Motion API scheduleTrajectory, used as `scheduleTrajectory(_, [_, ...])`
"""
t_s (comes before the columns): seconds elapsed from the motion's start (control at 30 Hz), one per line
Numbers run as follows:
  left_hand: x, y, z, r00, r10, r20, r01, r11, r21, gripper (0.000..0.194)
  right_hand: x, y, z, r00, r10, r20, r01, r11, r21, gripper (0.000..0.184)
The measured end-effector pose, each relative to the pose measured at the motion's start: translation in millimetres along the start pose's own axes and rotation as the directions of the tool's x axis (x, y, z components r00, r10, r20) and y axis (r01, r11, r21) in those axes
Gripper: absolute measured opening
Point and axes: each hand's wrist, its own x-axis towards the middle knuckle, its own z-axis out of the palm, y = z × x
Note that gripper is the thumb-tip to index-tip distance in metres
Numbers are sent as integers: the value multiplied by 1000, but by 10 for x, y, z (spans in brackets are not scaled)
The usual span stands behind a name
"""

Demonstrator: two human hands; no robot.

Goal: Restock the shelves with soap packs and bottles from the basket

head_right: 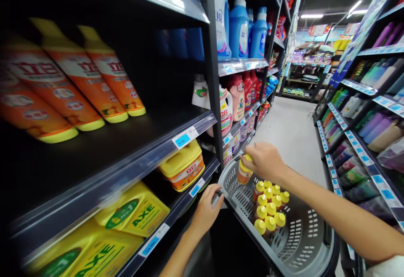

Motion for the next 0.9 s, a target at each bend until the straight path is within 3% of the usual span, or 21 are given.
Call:
scheduleTrajectory(0.1, [32,44,-35,998,-40,-41,31,982,-185,47,388,-47,-374,988,74,-137,-45,978,205,40])
scheduleTrajectory(0.27, [88,212,-159,983,-112,-147,24,866,-500,74,882,-247,-703,973,179,-144,-67,821,567,33])
scheduleTrajectory(0.37, [99,343,-217,972,-169,-166,17,748,-664,78,1092,-435,-775,979,167,-118,-44,735,676,37])
scheduleTrajectory(0.53, [77,467,-232,970,-193,-146,-24,522,-853,66,1371,-742,-820,993,84,-81,8,643,766,42])
scheduleTrajectory(0.67, [94,557,-322,958,-222,-180,-78,401,-913,63,1498,-887,-815,998,67,8,-38,462,886,44])
scheduleTrajectory(0.77, [143,634,-466,913,-303,-272,-134,409,-903,69,1455,-992,-744,994,104,19,-53,332,942,48])
scheduleTrajectory(0.9, [191,729,-735,811,-359,-462,-202,568,-798,75,1316,-1201,-561,999,12,51,-52,294,954,54])
